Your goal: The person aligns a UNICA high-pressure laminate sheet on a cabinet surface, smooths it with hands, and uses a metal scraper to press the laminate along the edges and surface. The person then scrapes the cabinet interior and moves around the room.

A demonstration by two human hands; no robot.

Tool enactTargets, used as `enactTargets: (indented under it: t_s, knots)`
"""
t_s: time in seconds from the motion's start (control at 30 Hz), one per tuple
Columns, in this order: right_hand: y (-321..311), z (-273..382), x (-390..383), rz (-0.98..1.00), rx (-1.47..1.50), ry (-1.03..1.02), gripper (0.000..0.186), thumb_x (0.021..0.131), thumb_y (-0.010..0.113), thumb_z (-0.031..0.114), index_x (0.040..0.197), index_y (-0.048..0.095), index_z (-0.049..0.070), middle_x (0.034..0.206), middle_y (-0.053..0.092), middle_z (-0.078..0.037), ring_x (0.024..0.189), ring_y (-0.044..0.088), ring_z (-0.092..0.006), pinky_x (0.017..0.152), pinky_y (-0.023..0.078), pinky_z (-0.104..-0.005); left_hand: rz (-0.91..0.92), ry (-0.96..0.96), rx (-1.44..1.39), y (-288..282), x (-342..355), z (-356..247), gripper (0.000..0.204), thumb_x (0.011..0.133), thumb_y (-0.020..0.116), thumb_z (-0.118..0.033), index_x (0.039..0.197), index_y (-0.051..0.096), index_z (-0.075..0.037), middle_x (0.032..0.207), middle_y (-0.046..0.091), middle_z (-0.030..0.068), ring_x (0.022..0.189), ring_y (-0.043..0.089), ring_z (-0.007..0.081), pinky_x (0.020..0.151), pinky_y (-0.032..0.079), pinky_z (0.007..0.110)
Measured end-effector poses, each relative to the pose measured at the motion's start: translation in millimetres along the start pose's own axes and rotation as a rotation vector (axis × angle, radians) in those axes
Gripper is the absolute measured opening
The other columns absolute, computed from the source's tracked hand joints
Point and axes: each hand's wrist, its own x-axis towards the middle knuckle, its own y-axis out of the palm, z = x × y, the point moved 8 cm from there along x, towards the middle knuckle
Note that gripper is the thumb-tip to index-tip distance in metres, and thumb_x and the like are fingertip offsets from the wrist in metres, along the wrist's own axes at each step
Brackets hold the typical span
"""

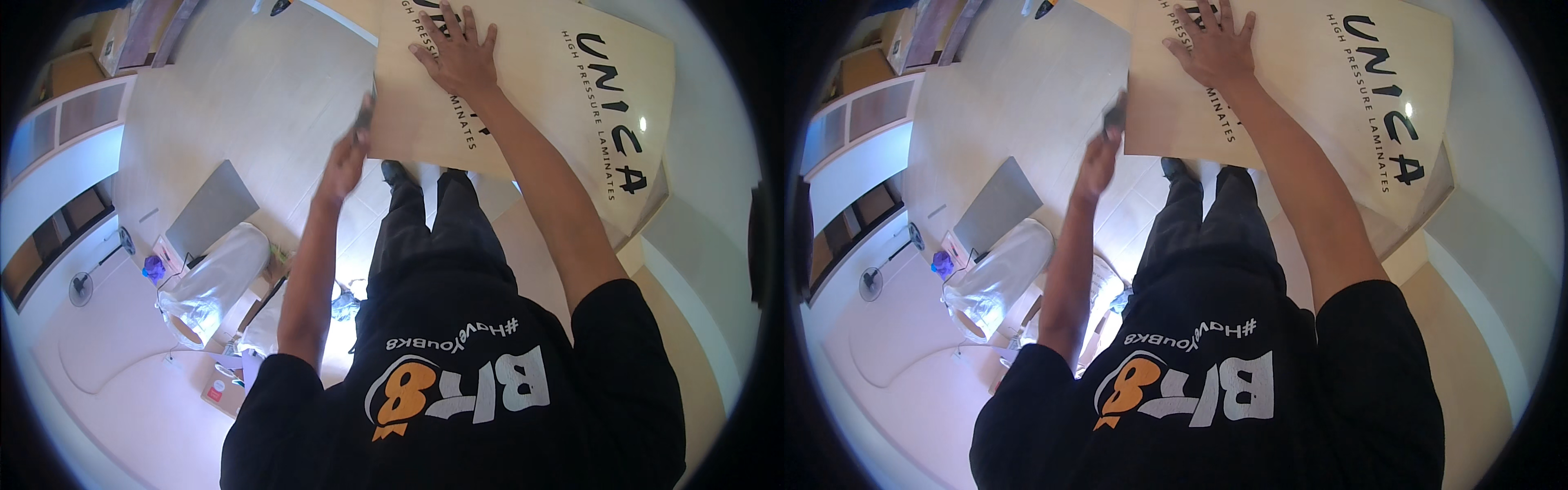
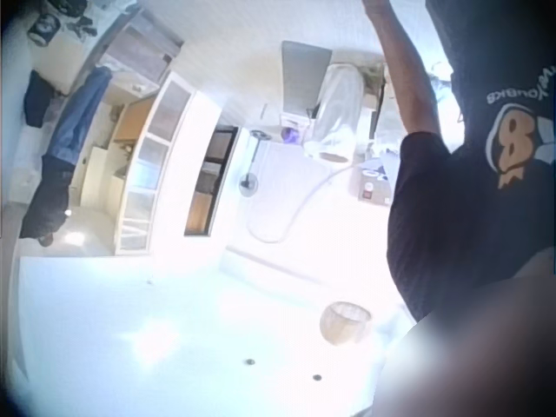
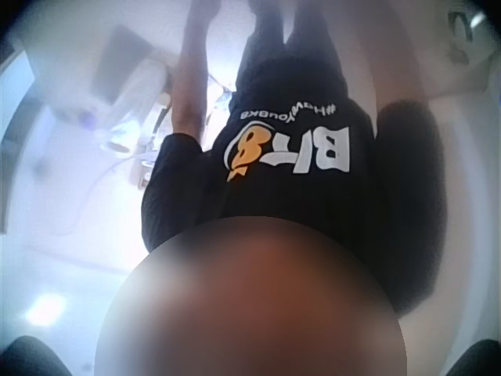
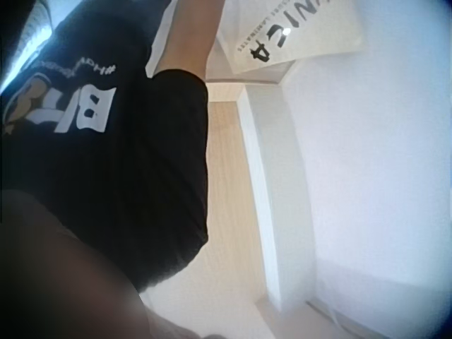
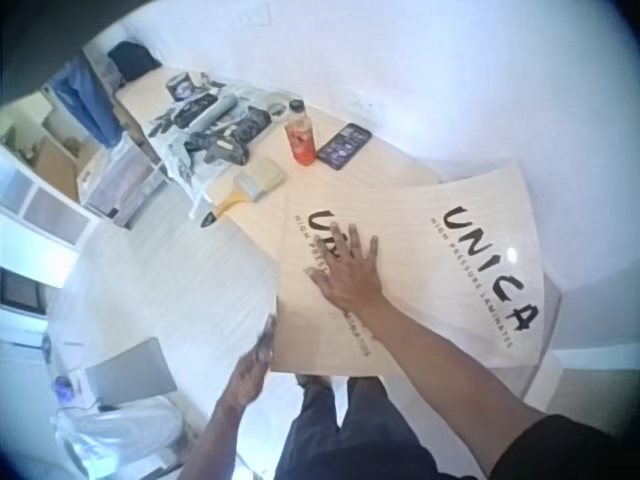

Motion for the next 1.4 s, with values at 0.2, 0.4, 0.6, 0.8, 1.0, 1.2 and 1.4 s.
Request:
enactTargets:
  t_s: [0.2,0.4,0.6,0.8,1.0,1.2,1.4]
  knots:
    - [-3,2,1,0.006,0.004,0.0,0.071,0.099,0.05,0.059,0.158,0.043,0.02,0.168,0.028,-0.017,0.155,0.021,-0.0447,0.117,0.014,-0.0757,-0.057,-0.032,-0.125,13,-77,-2,0.058,0.112,0.041,-0.028,0.158,0.03,0.006,0.168,0.028,0.0204,0.157,0.022,0.0299,0.127,0.016,0.04]
    - [1,0,2,-0.001,-0.009,-0.009,0.071,0.099,0.05,0.06,0.158,0.043,0.02,0.169,0.026,-0.017,0.155,0.02,-0.045,0.118,0.013,-0.0755,-0.048,-0.068,-0.015,-15,46,13,0.062,0.11,0.046,-0.044,0.153,0.045,0.002,0.123,0.066,0.0098,0.114,0.055,0.0168,0.104,0.044,0.036]
    - [1,1,0,-0.008,0.01,-0.01,0.071,0.1,0.049,0.06,0.158,0.043,0.02,0.169,0.025,-0.016,0.155,0.02,-0.0456,0.117,0.013,-0.0766,-0.074,-0.003,-0.032,12,-54,-13,0.065,0.11,0.043,-0.043,0.159,0.034,-0.001,0.164,0.035,0.0194,0.153,0.03,0.0292,0.124,0.023,0.038]
    - [-2,2,-1,-0.01,-0.001,-0.019,0.071,0.1,0.048,0.06,0.158,0.044,0.019,0.169,0.024,-0.016,0.155,0.019,-0.0451,0.117,0.013,-0.0766,0.002,-0.175,-0.046,-3,10,-1,0.063,0.11,0.043,-0.039,0.16,0.032,-0.001,0.166,0.032,0.0208,0.155,0.027,0.0301,0.126,0.021,0.039]
    - [0,0,2,0.039,0.028,0.001,0.07,0.1,0.049,0.059,0.157,0.044,0.019,0.169,0.025,-0.017,0.155,0.019,-0.0445,0.118,0.012,-0.0759,-0.058,-0.053,-0.011,12,-50,-13,0.063,0.111,0.041,-0.036,0.16,0.03,0.001,0.167,0.029,0.0203,0.157,0.023,0.0297,0.127,0.017,0.04]
    - [5,1,1,-0.008,-0.164,-0.004,0.069,0.101,0.036,0.07,0.16,0.036,0.034,0.171,0.023,-0.005,0.156,0.02,-0.0381,0.116,0.015,-0.077,-0.085,-0.11,0.067,-6,17,-3,0.065,0.11,0.044,-0.041,0.159,0.033,0.001,0.156,0.046,0.0206,0.146,0.041,0.0271,0.121,0.029,0.038]
    - [14,-4,1,-0.018,-0.113,0.002,0.069,0.101,0.036,0.07,0.161,0.035,0.035,0.171,0.022,-0.005,0.157,0.019,-0.0377,0.117,0.014,-0.0767,-0.049,-0.071,0.108,-7,10,-5,0.063,0.109,0.046,-0.039,0.159,0.035,-0.001,0.162,0.04,0.0201,0.151,0.036,0.0263,0.124,0.026,0.039]
